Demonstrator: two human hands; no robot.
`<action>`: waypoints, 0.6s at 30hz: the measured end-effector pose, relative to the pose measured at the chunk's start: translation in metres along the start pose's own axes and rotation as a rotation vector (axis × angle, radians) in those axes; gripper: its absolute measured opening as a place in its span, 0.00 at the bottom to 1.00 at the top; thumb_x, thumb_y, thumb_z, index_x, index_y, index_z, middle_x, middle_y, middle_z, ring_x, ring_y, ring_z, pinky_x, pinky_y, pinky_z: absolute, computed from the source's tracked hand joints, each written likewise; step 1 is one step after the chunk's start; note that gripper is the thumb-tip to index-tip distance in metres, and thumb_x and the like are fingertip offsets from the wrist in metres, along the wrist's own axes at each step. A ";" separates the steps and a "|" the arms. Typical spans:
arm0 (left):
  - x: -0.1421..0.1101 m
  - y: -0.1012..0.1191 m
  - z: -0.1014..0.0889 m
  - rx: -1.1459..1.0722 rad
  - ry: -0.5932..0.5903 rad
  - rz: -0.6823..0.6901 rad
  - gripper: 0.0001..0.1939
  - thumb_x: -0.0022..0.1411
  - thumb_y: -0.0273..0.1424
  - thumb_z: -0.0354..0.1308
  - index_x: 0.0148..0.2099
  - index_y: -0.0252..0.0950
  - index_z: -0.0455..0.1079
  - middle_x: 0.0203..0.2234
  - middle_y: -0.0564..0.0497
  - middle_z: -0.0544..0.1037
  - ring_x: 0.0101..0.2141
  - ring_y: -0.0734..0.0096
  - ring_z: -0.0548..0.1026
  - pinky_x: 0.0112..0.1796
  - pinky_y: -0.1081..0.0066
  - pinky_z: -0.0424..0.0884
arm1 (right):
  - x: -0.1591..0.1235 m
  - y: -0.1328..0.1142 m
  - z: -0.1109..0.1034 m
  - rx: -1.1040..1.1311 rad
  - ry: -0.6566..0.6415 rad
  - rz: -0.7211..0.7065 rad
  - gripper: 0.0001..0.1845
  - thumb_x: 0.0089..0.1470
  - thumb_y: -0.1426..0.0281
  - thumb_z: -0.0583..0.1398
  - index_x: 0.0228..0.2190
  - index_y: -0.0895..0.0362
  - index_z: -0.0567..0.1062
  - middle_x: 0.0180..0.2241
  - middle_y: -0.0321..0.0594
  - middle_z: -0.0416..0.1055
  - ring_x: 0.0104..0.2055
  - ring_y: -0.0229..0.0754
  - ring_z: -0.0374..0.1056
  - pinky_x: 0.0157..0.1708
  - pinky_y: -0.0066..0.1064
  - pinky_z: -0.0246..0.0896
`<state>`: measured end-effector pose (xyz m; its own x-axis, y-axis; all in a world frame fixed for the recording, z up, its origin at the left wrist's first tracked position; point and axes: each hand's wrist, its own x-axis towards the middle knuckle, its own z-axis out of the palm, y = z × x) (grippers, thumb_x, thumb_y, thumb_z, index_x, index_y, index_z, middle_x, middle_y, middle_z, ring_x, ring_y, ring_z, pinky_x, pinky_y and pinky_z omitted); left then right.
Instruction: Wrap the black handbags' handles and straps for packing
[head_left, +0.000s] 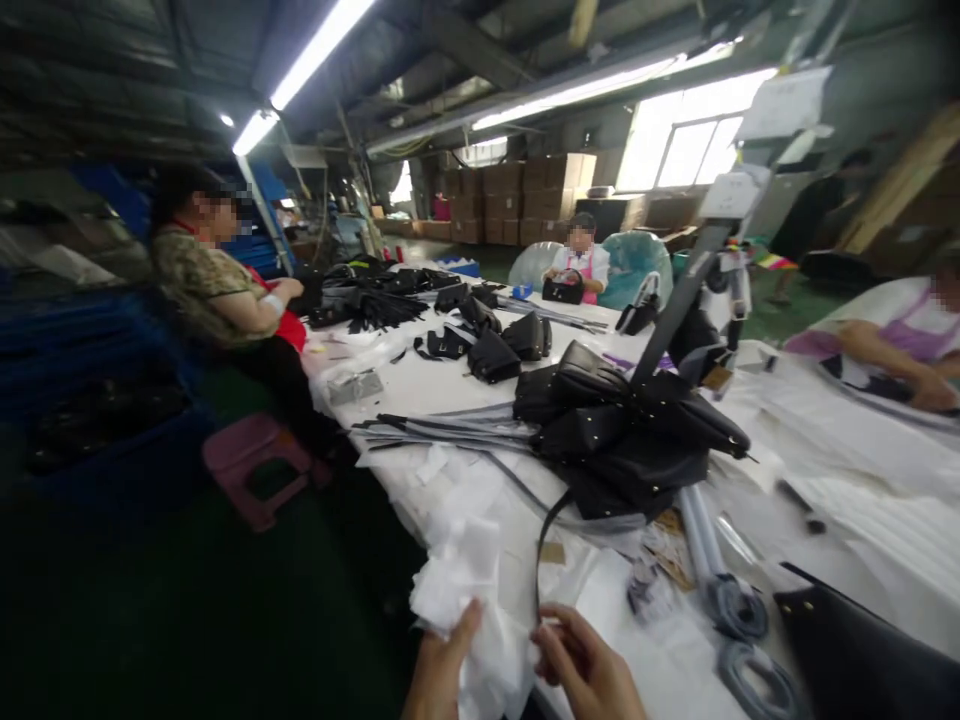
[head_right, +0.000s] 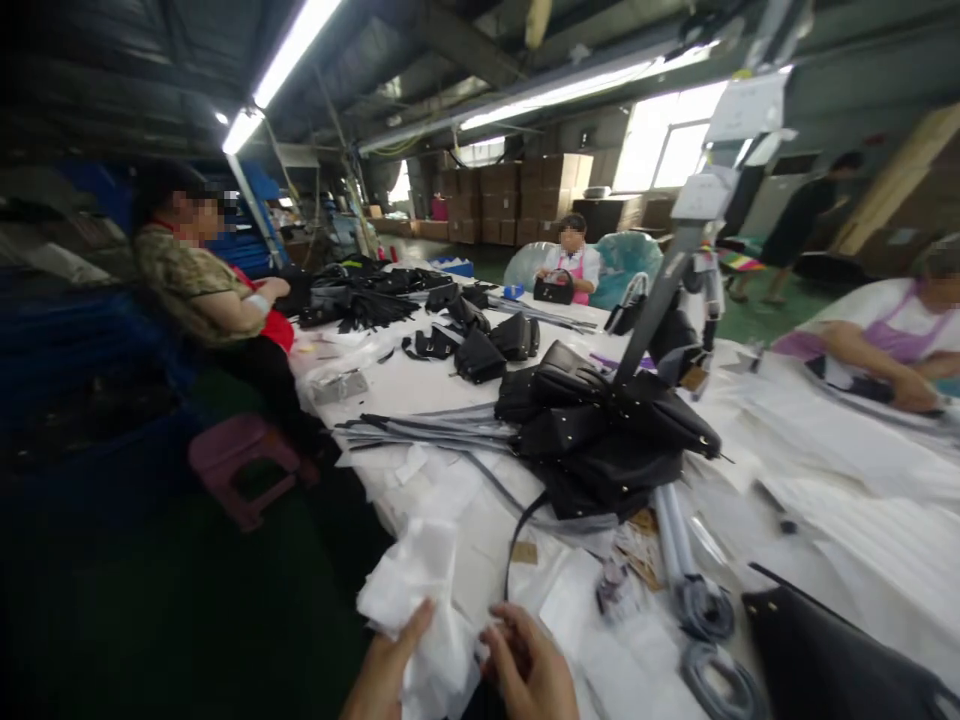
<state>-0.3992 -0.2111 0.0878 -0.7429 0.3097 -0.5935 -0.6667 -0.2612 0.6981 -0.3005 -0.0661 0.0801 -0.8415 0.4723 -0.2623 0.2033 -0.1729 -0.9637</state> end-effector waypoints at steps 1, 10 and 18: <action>-0.001 0.014 -0.026 -0.005 0.064 0.017 0.37 0.43 0.42 0.75 0.53 0.32 0.71 0.41 0.38 0.82 0.46 0.46 0.78 0.47 0.58 0.74 | 0.001 0.001 0.020 -0.022 0.004 0.012 0.31 0.47 0.45 0.63 0.43 0.56 0.76 0.40 0.47 0.79 0.41 0.51 0.76 0.42 0.36 0.70; -0.047 0.069 -0.125 0.142 0.061 0.166 0.38 0.40 0.42 0.75 0.53 0.31 0.73 0.51 0.33 0.76 0.57 0.39 0.68 0.59 0.53 0.61 | -0.007 -0.032 0.182 0.022 -0.495 0.112 0.33 0.48 0.47 0.64 0.42 0.63 0.80 0.41 0.51 0.79 0.45 0.58 0.74 0.46 0.43 0.67; -0.041 0.128 -0.144 0.142 -0.008 0.228 0.19 0.47 0.33 0.71 0.44 0.38 0.78 0.44 0.38 0.80 0.56 0.40 0.69 0.57 0.54 0.64 | -0.014 -0.035 0.249 0.214 -0.440 0.000 0.35 0.36 0.49 0.71 0.40 0.60 0.79 0.37 0.48 0.79 0.43 0.58 0.74 0.46 0.45 0.68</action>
<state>-0.4628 -0.3891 0.1441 -0.8718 0.2650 -0.4120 -0.4667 -0.1938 0.8629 -0.4204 -0.2822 0.1304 -0.9826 0.0702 -0.1717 0.1345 -0.3681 -0.9200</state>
